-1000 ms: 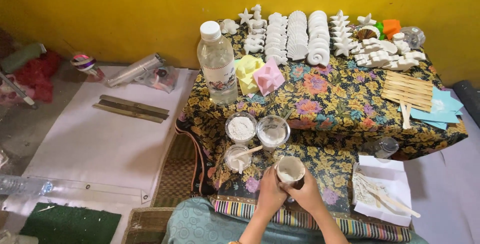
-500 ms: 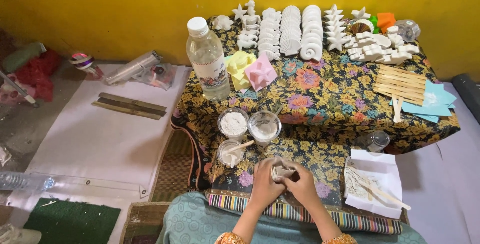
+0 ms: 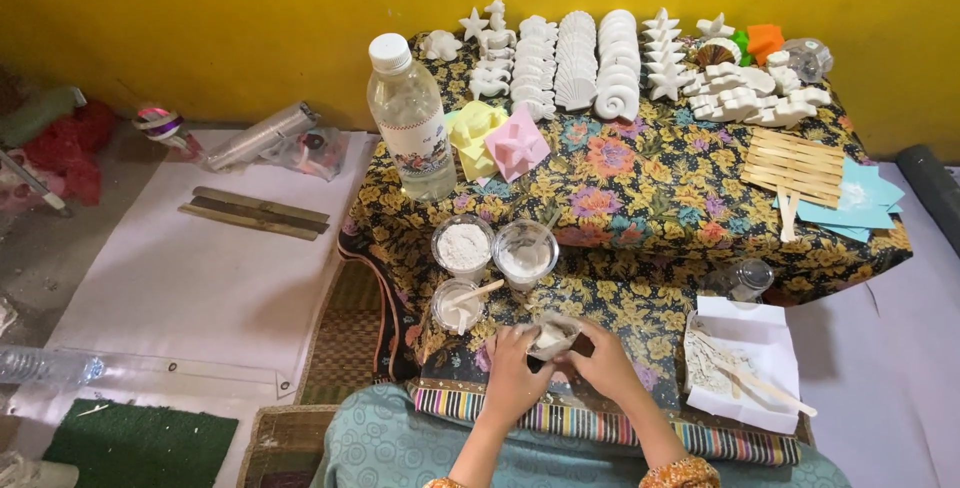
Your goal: Demolding white figurines and pouring liquid into small containers as part of a manufacturing process.
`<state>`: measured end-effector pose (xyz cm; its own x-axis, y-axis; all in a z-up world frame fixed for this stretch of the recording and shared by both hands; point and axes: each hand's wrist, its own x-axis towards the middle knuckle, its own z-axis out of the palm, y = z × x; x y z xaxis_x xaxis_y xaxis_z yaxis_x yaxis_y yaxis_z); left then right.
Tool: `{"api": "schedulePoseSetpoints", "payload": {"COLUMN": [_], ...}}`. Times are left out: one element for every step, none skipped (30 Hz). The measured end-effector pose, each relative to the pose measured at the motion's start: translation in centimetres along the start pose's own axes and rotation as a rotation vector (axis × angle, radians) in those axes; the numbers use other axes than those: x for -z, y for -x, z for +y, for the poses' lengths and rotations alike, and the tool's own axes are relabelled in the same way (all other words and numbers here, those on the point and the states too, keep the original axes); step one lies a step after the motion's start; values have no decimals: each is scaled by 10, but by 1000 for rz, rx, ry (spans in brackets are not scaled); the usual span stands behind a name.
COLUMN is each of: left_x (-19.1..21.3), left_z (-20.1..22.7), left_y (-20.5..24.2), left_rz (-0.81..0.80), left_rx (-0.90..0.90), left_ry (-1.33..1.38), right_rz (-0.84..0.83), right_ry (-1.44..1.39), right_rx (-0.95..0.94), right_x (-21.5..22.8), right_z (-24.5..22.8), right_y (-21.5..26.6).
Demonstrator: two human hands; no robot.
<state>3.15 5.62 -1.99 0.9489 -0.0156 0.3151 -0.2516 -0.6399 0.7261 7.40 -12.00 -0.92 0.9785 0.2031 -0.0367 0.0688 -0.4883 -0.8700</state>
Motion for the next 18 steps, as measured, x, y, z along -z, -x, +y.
{"api": "schedulePoseSetpoints", "payload": {"left_x": [2,3,5,6,8,9,14,20,25,28,30,34,33,32,30,31,31,30], "left_z": [0,1,2,3,4,6,9,11,13,15,16,16,18,18,18,20,22,25], "left_y": [-2,-2,-3,-1,0,-2,-1,-2,-2,-2,-3,-4,-1,-3,-5,-7,-10,-7], "left_rz": [3,-21,-45,-48,-42,-29,-25,-85,-146,-149,-101,-49,-47,-17,14,16,36,50], "left_rx": [1,21,42,45,57,64,62,168,274,277,218,160,164,144,123,123,129,140], "left_ry": [-1,7,15,17,43,69,72,142,212,214,242,267,266,248,229,229,201,173], "right_rz": [-2,43,87,86,86,89,89,62,35,34,59,82,77,49,22,21,49,76], "right_ry": [0,9,19,20,9,1,5,-25,-54,-53,-40,-27,-28,-60,-92,-91,-5,80], "right_rx": [2,38,73,69,61,59,62,81,99,95,72,52,51,-38,-128,-127,-37,45], "right_x": [-1,-3,-4,-5,-6,-5,-5,-4,-3,-7,-10,-13,-16,-17,-18,-21,-24,-29], "right_z": [-2,-4,-5,0,6,11,10,7,6,0,-5,-11,-13,-17,-20,-15,-10,-4], "right_y": [0,1,2,2,3,0,0,-1,-2,-3,-4,-6,-4,-6,-8,-12,-16,-15]}}
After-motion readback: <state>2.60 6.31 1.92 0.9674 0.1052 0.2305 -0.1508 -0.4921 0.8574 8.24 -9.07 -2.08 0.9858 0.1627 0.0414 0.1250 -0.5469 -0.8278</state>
